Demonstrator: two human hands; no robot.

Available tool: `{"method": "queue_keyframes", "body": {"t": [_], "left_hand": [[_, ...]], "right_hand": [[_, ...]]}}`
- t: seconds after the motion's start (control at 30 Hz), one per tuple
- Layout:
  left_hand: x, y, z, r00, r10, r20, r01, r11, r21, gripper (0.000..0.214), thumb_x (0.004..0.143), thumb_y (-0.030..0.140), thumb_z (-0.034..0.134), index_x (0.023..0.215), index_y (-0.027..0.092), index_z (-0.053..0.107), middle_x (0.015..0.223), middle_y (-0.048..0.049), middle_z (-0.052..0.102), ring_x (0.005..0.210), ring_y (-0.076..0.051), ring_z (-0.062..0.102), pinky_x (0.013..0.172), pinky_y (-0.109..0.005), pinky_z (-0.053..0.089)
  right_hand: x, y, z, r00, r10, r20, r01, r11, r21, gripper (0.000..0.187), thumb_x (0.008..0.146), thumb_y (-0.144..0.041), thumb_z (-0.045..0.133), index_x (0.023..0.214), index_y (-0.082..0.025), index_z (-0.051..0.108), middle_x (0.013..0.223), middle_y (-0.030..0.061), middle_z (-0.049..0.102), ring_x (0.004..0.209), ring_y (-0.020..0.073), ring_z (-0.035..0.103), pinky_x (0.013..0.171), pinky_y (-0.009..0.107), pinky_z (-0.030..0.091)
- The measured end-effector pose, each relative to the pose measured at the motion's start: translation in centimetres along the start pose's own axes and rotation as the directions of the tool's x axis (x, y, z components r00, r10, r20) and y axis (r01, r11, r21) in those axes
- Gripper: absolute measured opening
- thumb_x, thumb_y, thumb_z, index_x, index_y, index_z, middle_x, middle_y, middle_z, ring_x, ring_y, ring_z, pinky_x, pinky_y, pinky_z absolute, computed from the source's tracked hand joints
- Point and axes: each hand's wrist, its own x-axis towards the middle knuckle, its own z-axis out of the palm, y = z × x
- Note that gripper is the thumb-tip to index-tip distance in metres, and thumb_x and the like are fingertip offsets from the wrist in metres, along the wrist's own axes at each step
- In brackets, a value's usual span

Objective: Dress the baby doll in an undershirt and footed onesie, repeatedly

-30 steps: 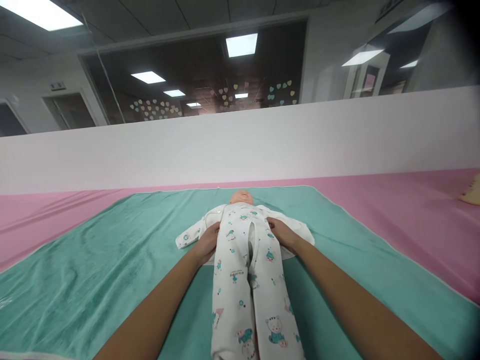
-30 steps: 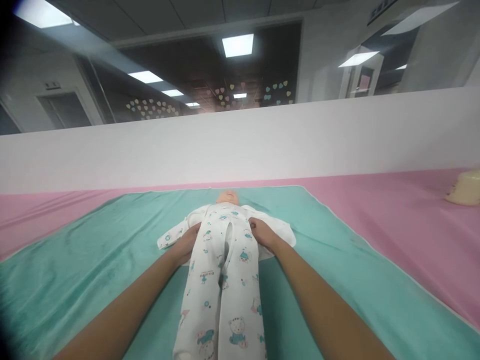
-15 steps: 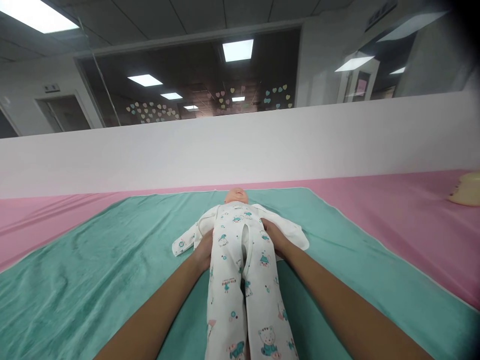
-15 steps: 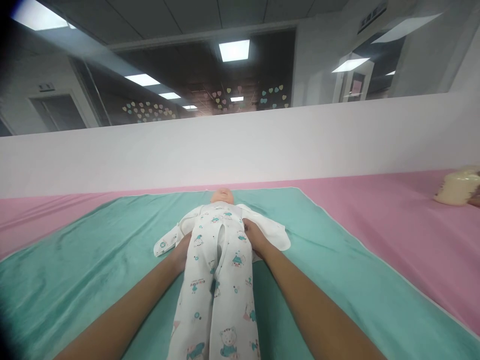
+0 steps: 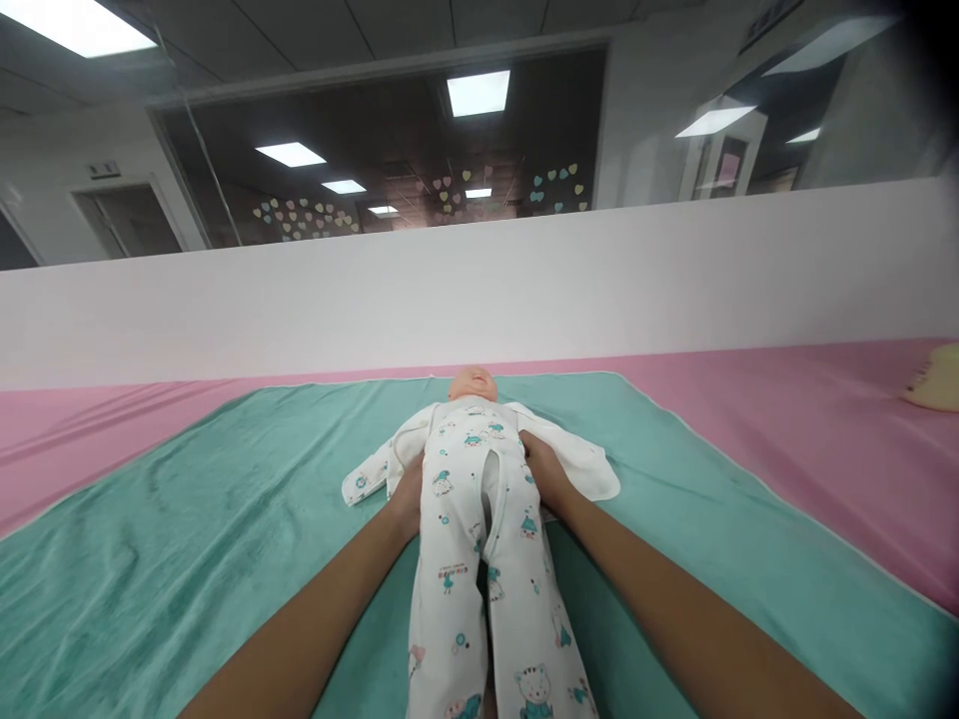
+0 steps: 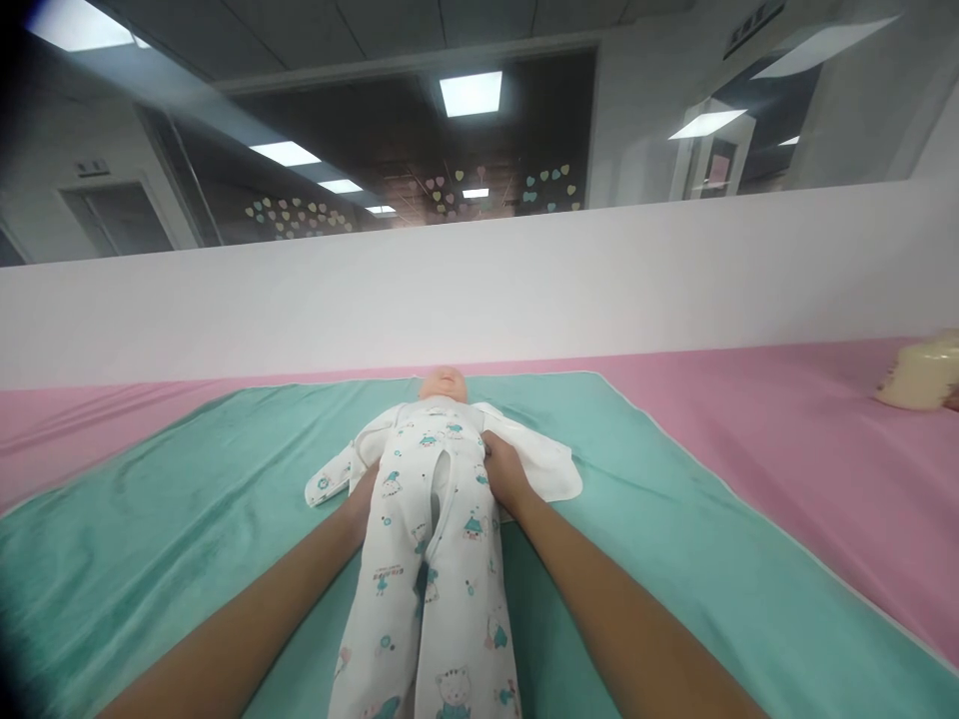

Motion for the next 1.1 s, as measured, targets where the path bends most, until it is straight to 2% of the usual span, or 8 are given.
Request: {"method": "queue_keyframes", "body": {"t": [0.2,0.37,0.67,0.8,0.9,1.1], "left_hand": [[0.5,-0.5,-0.7,0.999,0.02,-0.047,-0.017,0.998,0.064,0.034,0.067,0.036,0.064,0.095,0.017,0.062,0.093,-0.0073,0.069,0.089,-0.026,0.059,0.077,-0.035,0.048],[0.2,-0.1,-0.2,0.998,0.044,-0.043,-0.036,0.986,0.161,0.035,0.072,0.037,0.059,0.102,0.018,0.061,0.098,-0.0058,0.069,0.095,-0.029,0.059,0.076,-0.034,0.048],[0.2,-0.1,-0.2,0.997,0.058,-0.05,-0.046,0.976,0.214,0.035,0.073,0.034,0.057,0.104,0.017,0.061,0.085,-0.0061,0.069,0.085,-0.027,0.06,0.071,-0.033,0.048],[0.1,0.0,-0.1,0.996,0.069,-0.057,-0.057,0.98,0.191,0.034,0.073,0.031,0.057,0.103,0.016,0.062,0.08,-0.0055,0.069,0.085,-0.026,0.06,0.072,-0.034,0.047],[-0.2,0.4,0.2,0.985,0.139,-0.098,-0.106,0.955,0.278,0.031,0.068,0.026,0.06,0.097,0.015,0.064,0.084,-0.0053,0.07,0.089,-0.026,0.059,0.078,-0.034,0.046],[0.1,0.1,-0.3,0.98,0.186,-0.065,-0.147,0.913,0.381,0.029,0.068,0.031,0.061,0.09,0.013,0.067,0.098,-0.0089,0.069,0.097,-0.028,0.058,0.082,-0.035,0.046]], "right_hand": [[-0.1,-0.3,-0.2,0.996,0.08,0.038,-0.067,0.962,-0.263,0.005,0.074,-0.021,0.042,0.069,-0.021,0.041,0.069,0.0007,0.056,0.063,0.0145,0.041,0.057,0.026,0.025],[-0.2,-0.5,-0.3,0.991,0.121,0.051,-0.09,0.911,-0.402,0.003,0.078,-0.021,0.044,0.075,-0.021,0.045,0.076,0.0044,0.06,0.066,0.0168,0.046,0.056,0.027,0.023],[-0.4,-0.2,-0.4,0.994,0.091,0.053,-0.066,0.931,-0.36,0.01,0.08,-0.02,0.046,0.079,-0.022,0.056,0.089,0.0079,0.066,0.076,0.0209,0.054,0.06,0.028,0.029],[-0.3,0.0,-0.5,0.991,0.131,-0.001,-0.124,0.936,-0.33,0.013,0.078,-0.019,0.045,0.072,-0.02,0.057,0.085,0.0093,0.065,0.076,0.0213,0.053,0.061,0.029,0.03],[0.1,0.5,-0.5,0.986,0.167,-0.025,-0.166,0.934,-0.315,0.015,0.076,-0.018,0.044,0.065,-0.019,0.054,0.078,0.0094,0.063,0.073,0.0207,0.05,0.061,0.029,0.029],[0.9,1.2,-0.4,0.974,0.22,-0.049,-0.225,0.95,-0.216,0.018,0.074,-0.021,0.039,0.059,-0.02,0.049,0.068,0.0058,0.058,0.068,0.0191,0.047,0.06,0.029,0.032]]}}
